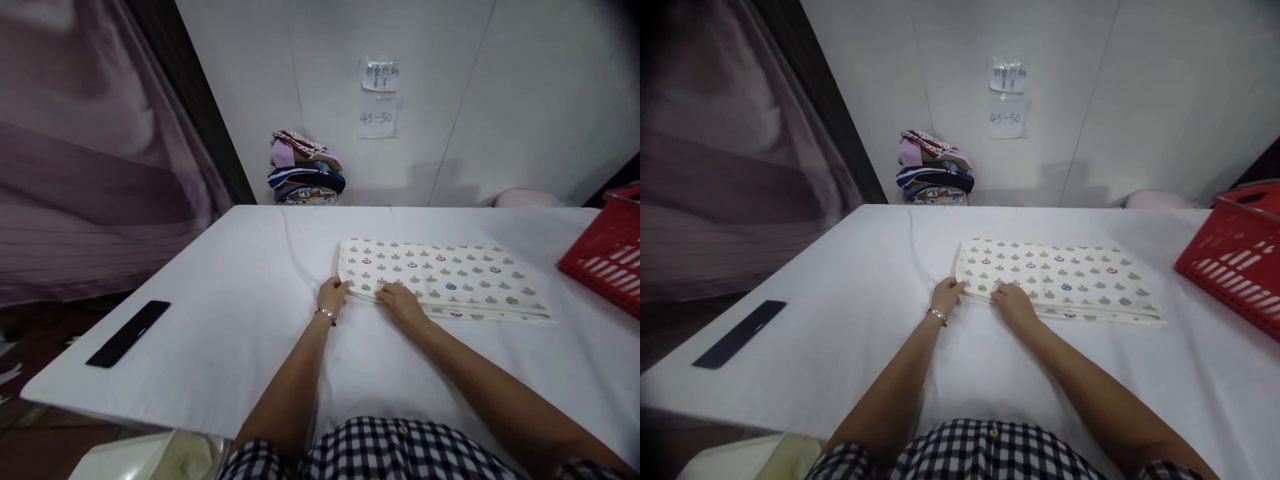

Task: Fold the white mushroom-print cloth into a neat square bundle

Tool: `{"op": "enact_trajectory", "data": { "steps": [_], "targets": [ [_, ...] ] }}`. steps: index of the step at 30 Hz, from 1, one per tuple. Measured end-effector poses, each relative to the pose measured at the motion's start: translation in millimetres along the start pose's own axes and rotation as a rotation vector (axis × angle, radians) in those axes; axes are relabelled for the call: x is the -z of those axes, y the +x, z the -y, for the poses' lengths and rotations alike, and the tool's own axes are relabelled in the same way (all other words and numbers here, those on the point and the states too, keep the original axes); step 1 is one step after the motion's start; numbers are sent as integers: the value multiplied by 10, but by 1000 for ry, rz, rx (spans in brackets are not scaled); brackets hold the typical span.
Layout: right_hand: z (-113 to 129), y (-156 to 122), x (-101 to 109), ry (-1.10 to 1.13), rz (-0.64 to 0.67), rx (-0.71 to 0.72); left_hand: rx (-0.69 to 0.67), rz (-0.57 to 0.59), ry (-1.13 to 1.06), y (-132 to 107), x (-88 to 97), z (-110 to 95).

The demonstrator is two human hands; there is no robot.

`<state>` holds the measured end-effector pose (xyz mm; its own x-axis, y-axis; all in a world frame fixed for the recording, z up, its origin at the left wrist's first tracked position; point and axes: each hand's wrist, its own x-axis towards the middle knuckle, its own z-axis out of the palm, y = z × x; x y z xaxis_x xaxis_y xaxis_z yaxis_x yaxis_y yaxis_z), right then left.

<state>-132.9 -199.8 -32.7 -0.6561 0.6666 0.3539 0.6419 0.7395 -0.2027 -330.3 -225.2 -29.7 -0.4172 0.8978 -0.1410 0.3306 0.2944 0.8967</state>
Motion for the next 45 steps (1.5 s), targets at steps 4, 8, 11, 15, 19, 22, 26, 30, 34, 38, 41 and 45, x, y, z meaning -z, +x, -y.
{"op": "enact_trajectory", "data": {
  "steps": [4, 8, 11, 15, 19, 22, 26, 30, 34, 38, 41, 45],
  "targets": [
    [-41, 8, -37, 8, -27, 10, -6, -12, 36, -20, -1, -27],
    [-45, -27, -63, -16, -92, 53, -9, -30, 101, -25, -5, -20],
    [-26, -61, -69, -45, -67, 107, 5, -31, 123, -24, -6, -3],
    [-7, -69, -67, -55, -31, 86, 12, -24, 98, -33, -2, -10],
    [4, -46, -64, -74, -17, 69, 22, -34, 29, -37, 4, -42],
    [13, -33, -72, -102, -8, 68, 4, -55, 40, -20, 10, -42],
    [12, -42, -108, -135, -21, 69, -23, -48, 280, 15, 32, -9],
    [3, -44, -158, -134, -35, 54, -46, -81, 508, 0, 50, -38],
    [10, -10, -189, -164, -40, 37, -290, -230, 715, -99, 2, -134],
    [24, -1, -172, -172, -26, 29, -691, -148, 822, -176, -116, -159],
    [-19, -65, -103, -126, -14, 72, -715, -15, 824, -136, -151, -98],
    [-255, -303, 116, -73, 4, 35, -735, 26, 725, -30, -104, 1]
  ]
}}
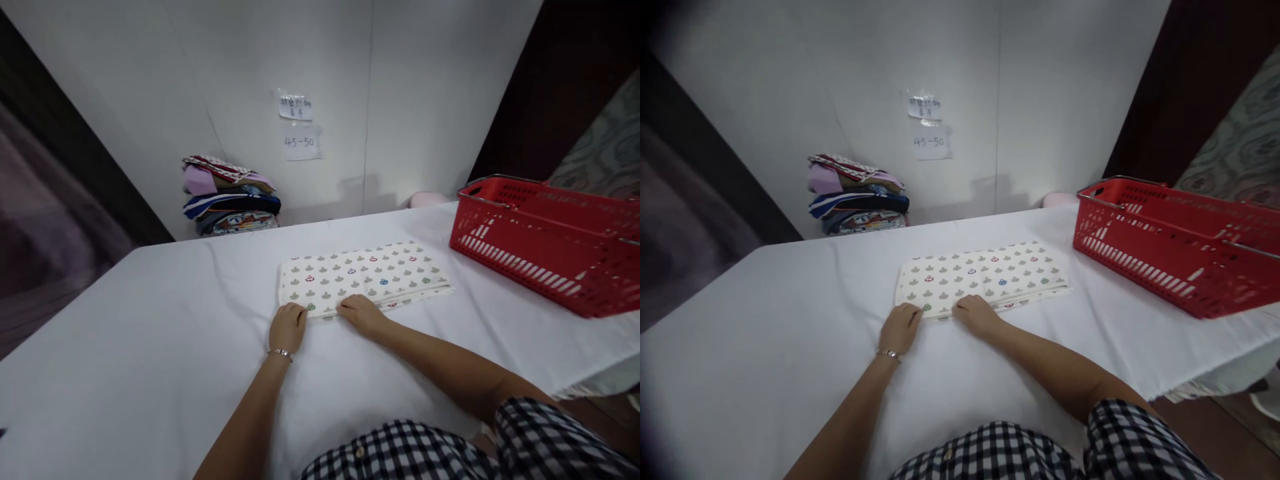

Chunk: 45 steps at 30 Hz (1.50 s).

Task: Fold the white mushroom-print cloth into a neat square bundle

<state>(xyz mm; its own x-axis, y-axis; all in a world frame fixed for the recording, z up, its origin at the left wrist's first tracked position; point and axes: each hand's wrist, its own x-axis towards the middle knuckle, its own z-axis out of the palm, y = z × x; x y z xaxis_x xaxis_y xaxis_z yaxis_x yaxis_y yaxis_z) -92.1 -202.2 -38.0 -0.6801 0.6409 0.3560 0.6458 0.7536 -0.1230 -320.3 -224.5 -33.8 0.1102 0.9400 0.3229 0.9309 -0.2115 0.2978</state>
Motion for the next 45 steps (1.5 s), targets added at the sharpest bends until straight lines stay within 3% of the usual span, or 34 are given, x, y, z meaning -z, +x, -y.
{"op": "enact_trajectory", "data": {
  "steps": [7, 12, 17, 24, 33, 39, 42, 45],
  "targets": [
    [-795, -791, 556, -3, -29, -242, 25, -16, 75, -29, 9, -5],
    [-1156, -1115, 714, -62, -74, -235, -56, -44, 153, 45, 47, -229],
    [-1185, -1035, 685, -38, -1, -244, -280, 112, 9, 265, -120, -607],
    [-1246, -897, 750, -8, 166, -198, -440, 240, 19, 499, -426, -1008],
    [-1314, -795, 755, -234, 326, 11, -456, 287, 172, 533, -450, -1170],
    [-1295, -759, 792, -269, 268, 5, -428, 315, 253, 566, -475, -1232],
    [-1287, -845, 809, -208, 175, -63, -425, 268, 236, 534, -504, -1204],
    [-1276, -957, 765, -155, 167, -92, -458, 231, 228, 483, -538, -1184]
  ]
}}
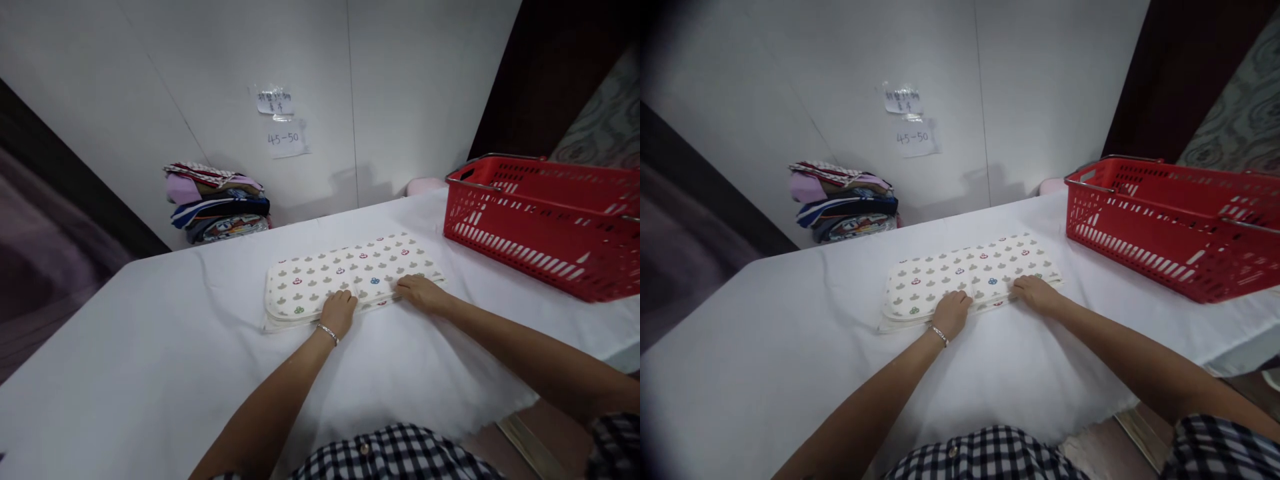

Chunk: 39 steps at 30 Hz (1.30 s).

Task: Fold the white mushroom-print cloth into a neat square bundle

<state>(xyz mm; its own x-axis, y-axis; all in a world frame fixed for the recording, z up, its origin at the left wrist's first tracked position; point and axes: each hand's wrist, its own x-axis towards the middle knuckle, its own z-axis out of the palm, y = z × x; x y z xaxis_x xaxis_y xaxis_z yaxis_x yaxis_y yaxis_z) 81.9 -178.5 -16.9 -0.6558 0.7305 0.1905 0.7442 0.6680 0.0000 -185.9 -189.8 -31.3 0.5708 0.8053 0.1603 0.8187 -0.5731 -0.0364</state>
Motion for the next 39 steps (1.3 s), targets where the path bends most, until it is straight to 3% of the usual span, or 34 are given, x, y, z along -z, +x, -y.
{"op": "enact_trajectory", "data": {
  "steps": [10, 17, 22, 33, 39],
  "targets": [
    [-15, -155, -84, 53, -58, -58, -34, -40, -2, -96, -27, 22],
    [-387, -517, -12, 12, -80, -198, -40, -57, -56, -140, -42, 49],
    [-562, -648, 30, -53, -39, -207, -15, -46, -68, -128, -2, 34],
    [-532, -716, -27, -103, -83, -266, -22, -45, -68, -160, 15, 46],
    [-501, -717, 20, -42, -105, -318, 23, -100, -127, -395, 74, 256]
  ]
}}
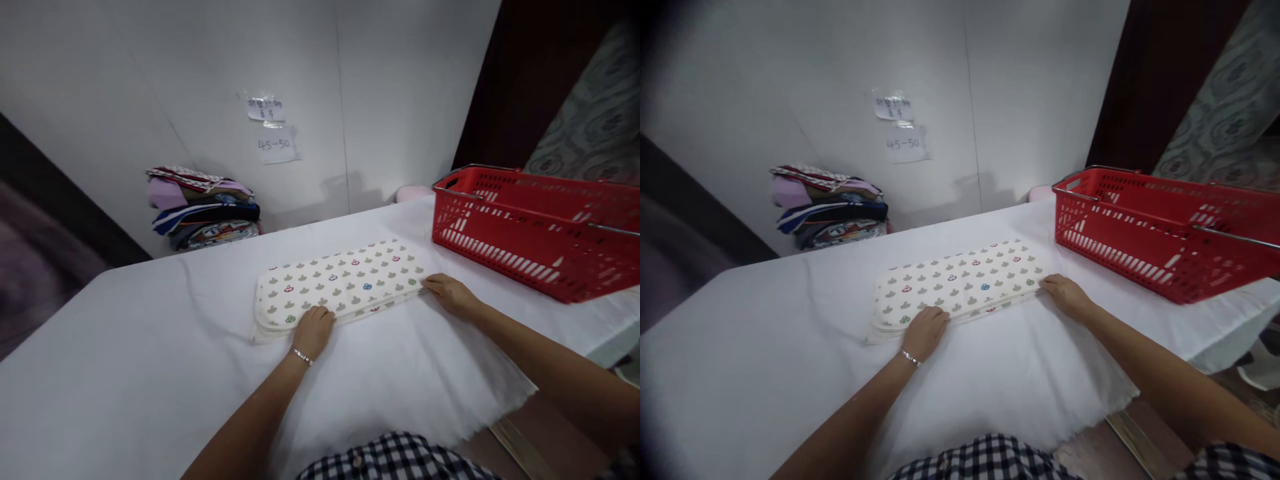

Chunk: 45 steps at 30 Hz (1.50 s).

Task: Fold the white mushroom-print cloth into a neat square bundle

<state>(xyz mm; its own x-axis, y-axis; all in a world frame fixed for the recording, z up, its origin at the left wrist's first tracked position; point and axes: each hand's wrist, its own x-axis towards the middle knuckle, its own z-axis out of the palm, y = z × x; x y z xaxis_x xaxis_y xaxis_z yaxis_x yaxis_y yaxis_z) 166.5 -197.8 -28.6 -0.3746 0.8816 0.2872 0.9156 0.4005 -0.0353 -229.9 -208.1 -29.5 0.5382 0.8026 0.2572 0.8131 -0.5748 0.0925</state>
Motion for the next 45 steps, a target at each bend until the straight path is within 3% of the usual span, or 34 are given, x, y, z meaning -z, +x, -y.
{"op": "enact_trajectory", "data": {
  "steps": [4, 8, 13, 18, 22, 27, 31, 35, 39, 45],
  "targets": [
    [157, 162, -40, 20, -55, 10, 77, -22, 8, -182, 98, 178],
    [568, 456, -113, 130, -56, 79, 174, -52, 25, -204, 203, 357],
    [1006, 674, -324, 122, 68, 126, 404, -76, 108, -255, 141, 617],
    [976, 653, -498, 104, 178, 84, 535, 8, 100, -407, -17, 724],
    [951, 785, -462, 135, 177, 105, 636, 89, -8, -296, 76, 767],
    [1314, 1226, -425, 124, 86, 104, 751, 51, 26, -71, 175, 912],
    [1557, 1476, -614, 134, 120, 93, 799, 100, 23, -60, 87, 1000],
    [1559, 1501, -806, 109, 141, 77, 789, 68, 17, -108, 32, 1018],
    [1514, 1478, -828, 101, 150, 71, 802, -19, 6, -131, 51, 1010],
    [1503, 1485, -799, 96, 182, 69, 972, -90, -22, -164, 122, 1046]
  ]
}}
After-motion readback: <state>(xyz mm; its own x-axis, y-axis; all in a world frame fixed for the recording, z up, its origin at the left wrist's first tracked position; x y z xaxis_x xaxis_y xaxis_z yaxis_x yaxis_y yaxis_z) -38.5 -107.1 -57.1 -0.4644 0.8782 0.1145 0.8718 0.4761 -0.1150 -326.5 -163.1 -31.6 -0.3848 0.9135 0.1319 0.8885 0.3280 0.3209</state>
